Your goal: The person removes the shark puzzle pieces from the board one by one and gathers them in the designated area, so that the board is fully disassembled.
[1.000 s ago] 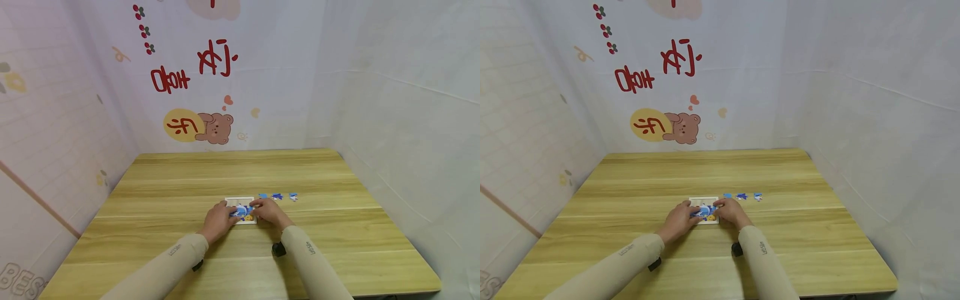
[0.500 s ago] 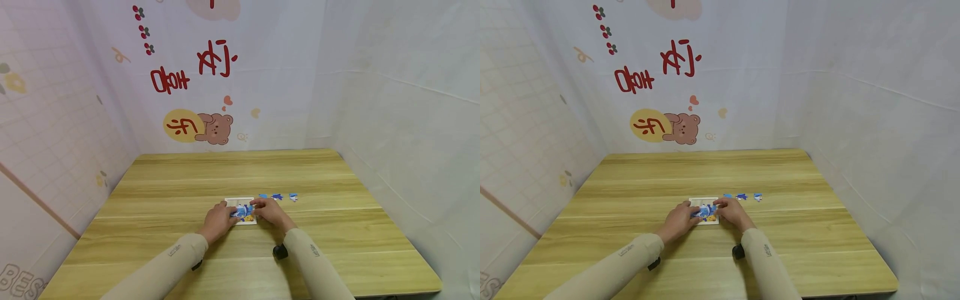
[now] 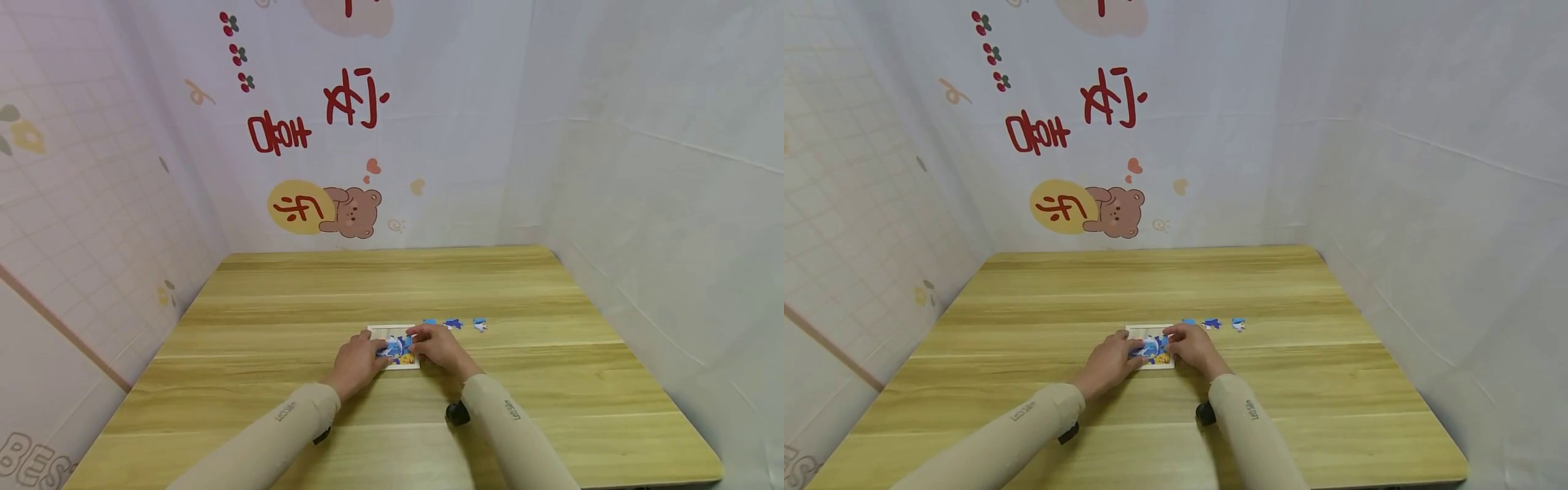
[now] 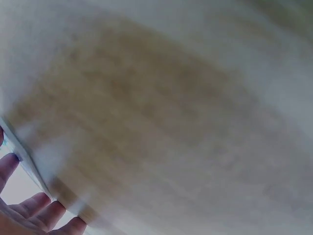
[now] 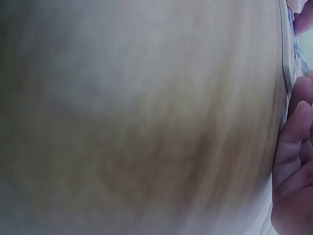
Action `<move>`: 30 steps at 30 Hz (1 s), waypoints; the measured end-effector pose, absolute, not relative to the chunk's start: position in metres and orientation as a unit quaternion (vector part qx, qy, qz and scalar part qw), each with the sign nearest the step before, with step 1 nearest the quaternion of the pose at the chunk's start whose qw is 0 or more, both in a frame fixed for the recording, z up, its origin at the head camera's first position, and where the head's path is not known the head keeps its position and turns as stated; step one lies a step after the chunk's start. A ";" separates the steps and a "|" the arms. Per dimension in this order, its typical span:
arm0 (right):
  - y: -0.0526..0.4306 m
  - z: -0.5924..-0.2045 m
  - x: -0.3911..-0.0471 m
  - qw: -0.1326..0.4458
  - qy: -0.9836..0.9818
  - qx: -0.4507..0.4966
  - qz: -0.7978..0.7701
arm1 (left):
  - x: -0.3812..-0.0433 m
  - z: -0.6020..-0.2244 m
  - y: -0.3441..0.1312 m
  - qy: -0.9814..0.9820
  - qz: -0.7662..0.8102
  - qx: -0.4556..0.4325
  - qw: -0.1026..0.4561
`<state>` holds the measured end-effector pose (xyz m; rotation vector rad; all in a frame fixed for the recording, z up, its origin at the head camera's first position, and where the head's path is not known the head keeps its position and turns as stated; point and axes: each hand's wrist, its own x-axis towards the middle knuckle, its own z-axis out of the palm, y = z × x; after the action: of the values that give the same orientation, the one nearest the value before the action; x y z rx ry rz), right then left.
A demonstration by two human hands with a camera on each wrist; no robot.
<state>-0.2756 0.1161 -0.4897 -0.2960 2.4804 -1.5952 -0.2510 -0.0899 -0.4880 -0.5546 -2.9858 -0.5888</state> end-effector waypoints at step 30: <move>0.177 -0.485 -0.270 0.111 0.835 -0.050 -0.536 | -0.249 -0.488 -0.088 -0.965 -0.189 -0.178 0.030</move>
<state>-0.2698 0.1775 -0.4849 -0.1455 2.4533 -1.5758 -0.2488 -0.0880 -0.4879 -0.5482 -2.9765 -0.5815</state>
